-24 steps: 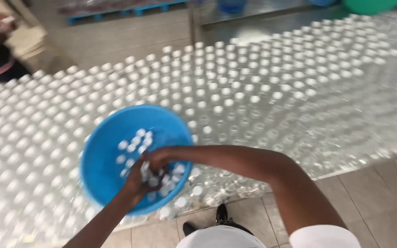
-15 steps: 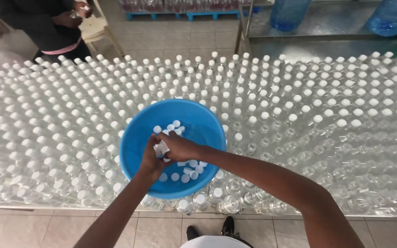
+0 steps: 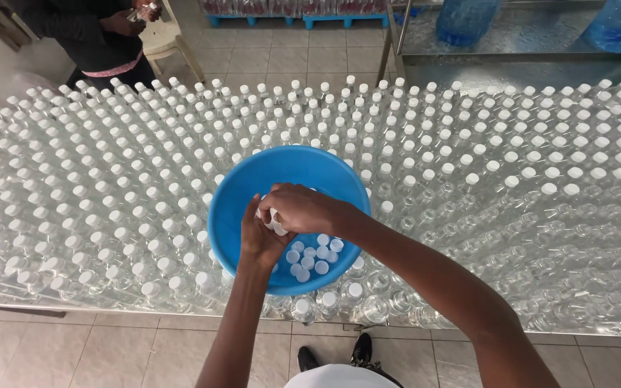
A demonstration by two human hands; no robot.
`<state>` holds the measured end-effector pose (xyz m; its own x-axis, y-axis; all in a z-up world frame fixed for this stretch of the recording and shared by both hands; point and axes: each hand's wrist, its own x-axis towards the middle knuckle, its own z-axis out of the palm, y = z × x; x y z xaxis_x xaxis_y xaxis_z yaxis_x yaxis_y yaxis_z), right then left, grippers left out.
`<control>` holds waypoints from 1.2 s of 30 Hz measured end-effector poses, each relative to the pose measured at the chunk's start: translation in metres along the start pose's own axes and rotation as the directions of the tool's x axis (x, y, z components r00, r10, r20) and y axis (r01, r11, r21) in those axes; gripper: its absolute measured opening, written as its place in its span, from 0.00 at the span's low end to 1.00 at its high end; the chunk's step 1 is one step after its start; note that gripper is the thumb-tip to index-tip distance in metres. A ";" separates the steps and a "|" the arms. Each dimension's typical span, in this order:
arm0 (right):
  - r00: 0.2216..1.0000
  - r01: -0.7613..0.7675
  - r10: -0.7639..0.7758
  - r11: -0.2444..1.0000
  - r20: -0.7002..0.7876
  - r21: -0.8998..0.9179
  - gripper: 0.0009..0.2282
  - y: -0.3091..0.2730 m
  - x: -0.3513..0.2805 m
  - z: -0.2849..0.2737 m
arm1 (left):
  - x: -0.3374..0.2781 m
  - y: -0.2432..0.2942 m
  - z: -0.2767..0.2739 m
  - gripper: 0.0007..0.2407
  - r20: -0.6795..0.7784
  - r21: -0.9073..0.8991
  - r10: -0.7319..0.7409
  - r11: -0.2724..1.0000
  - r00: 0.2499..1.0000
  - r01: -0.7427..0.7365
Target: Placing plastic caps onto empty water bottles arranged in a grid on a production table.
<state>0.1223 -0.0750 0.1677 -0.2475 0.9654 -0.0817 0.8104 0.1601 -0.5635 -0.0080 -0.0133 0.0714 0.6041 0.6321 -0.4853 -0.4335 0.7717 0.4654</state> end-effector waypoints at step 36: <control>0.617 -0.451 0.697 0.694 -0.367 0.561 0.22 0.270 -0.263 0.060 | -0.079 0.017 0.054 0.11 0.107 0.904 0.403 0.341 0.909 -0.257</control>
<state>0.3745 -0.2976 -0.0122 0.6067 0.7822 -0.1415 0.3763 -0.4395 -0.8156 -0.0272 -0.0534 0.1574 0.4456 0.8780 -0.1746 0.3012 0.0365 0.9528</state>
